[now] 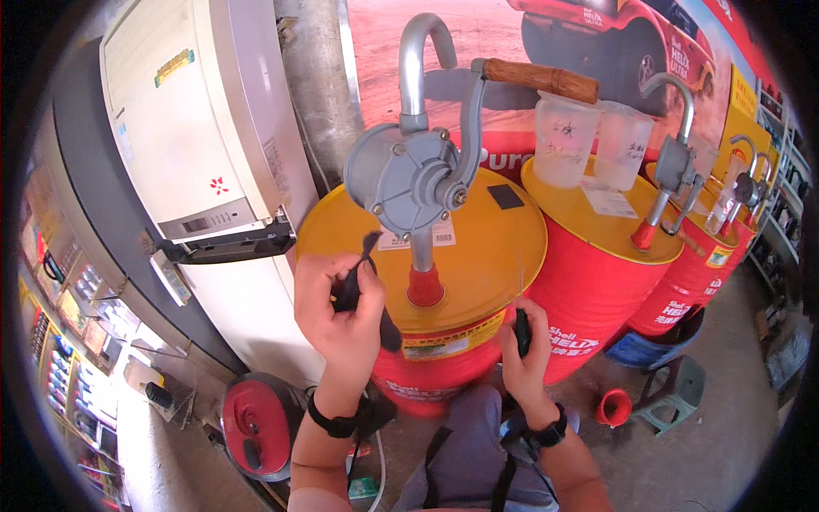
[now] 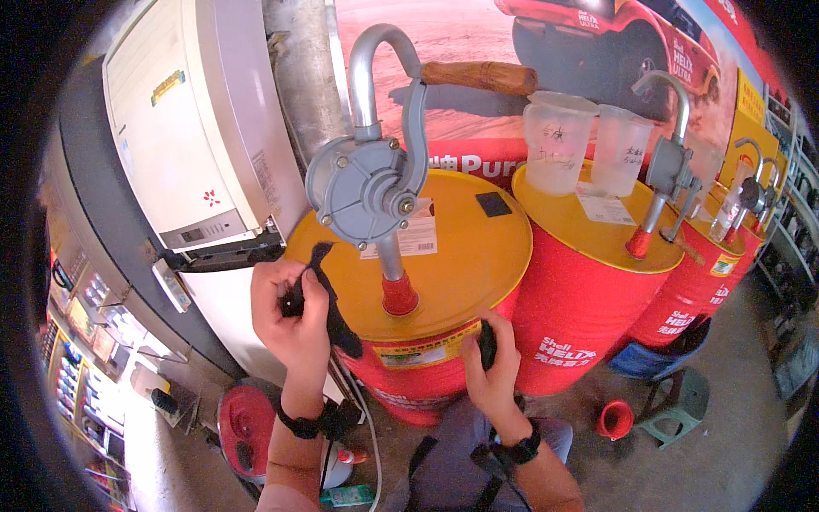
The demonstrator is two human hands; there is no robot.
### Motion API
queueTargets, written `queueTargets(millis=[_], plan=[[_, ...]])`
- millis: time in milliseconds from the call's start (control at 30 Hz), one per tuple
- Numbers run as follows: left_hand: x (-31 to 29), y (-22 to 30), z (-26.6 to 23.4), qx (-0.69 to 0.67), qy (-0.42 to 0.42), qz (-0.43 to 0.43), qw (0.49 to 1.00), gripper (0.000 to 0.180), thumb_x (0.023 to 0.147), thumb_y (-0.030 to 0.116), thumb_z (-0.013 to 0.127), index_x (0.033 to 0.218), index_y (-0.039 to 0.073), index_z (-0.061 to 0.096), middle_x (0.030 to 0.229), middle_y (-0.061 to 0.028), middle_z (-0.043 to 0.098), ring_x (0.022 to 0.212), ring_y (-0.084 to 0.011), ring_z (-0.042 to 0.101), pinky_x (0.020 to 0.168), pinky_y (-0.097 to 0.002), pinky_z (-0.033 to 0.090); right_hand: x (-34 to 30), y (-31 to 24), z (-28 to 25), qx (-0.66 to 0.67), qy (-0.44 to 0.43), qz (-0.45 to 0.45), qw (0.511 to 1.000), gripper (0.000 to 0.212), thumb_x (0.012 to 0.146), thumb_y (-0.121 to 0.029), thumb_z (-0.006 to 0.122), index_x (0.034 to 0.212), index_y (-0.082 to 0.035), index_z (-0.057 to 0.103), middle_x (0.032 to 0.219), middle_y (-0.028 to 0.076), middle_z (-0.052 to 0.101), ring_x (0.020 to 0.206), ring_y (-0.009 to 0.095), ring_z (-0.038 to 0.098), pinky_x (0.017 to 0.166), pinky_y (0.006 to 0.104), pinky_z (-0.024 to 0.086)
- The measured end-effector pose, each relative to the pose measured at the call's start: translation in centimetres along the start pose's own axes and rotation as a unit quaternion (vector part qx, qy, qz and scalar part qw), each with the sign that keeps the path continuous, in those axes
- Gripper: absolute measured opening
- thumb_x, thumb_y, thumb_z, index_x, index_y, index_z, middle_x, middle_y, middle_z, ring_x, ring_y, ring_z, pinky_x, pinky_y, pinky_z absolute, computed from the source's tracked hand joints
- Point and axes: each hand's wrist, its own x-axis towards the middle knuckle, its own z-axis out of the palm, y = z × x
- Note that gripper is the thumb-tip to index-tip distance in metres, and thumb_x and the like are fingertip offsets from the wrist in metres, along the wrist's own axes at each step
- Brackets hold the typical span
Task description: The person cleans a manual hand pump mounted on a red and yellow drum using a black cloth and a screwdriver. They wipe the pump body and use the screwdriver to clean crevices around the bolts and handle.
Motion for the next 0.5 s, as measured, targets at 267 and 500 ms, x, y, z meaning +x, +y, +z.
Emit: queueTargets(millis=[267,500], plan=[[4.2,0.6,2.5,0.18,0.041,0.23,0.955,0.025,0.072,-0.004,0.076,0.093,0.004,0.067,0.078,-0.0102,0.056,0.067,-0.0275,0.056,0.058,-0.0357,0.046,4.6,5.7,0.3,-0.198,-0.072,-0.142,0.967,0.041,0.086,-0.006,0.066,0.125,-0.007,0.056,0.109,0.011,0.07,0.114,0.034,0.06,0.116,0.0541,0.029],[5.3,0.7,5.1,0.336,-0.064,0.296,0.892,0.028,0.072,0.006,0.077,0.099,0.01,0.071,0.089,-0.007,0.059,0.081,-0.0268,0.058,0.075,-0.0443,0.047,4.5,7.6,-1.5,-0.19,-0.137,-0.171,0.957,0.046,0.085,-0.012,0.071,0.128,-0.008,0.056,0.11,0.012,0.068,0.107,0.032,0.06,0.115,0.0501,0.031]])
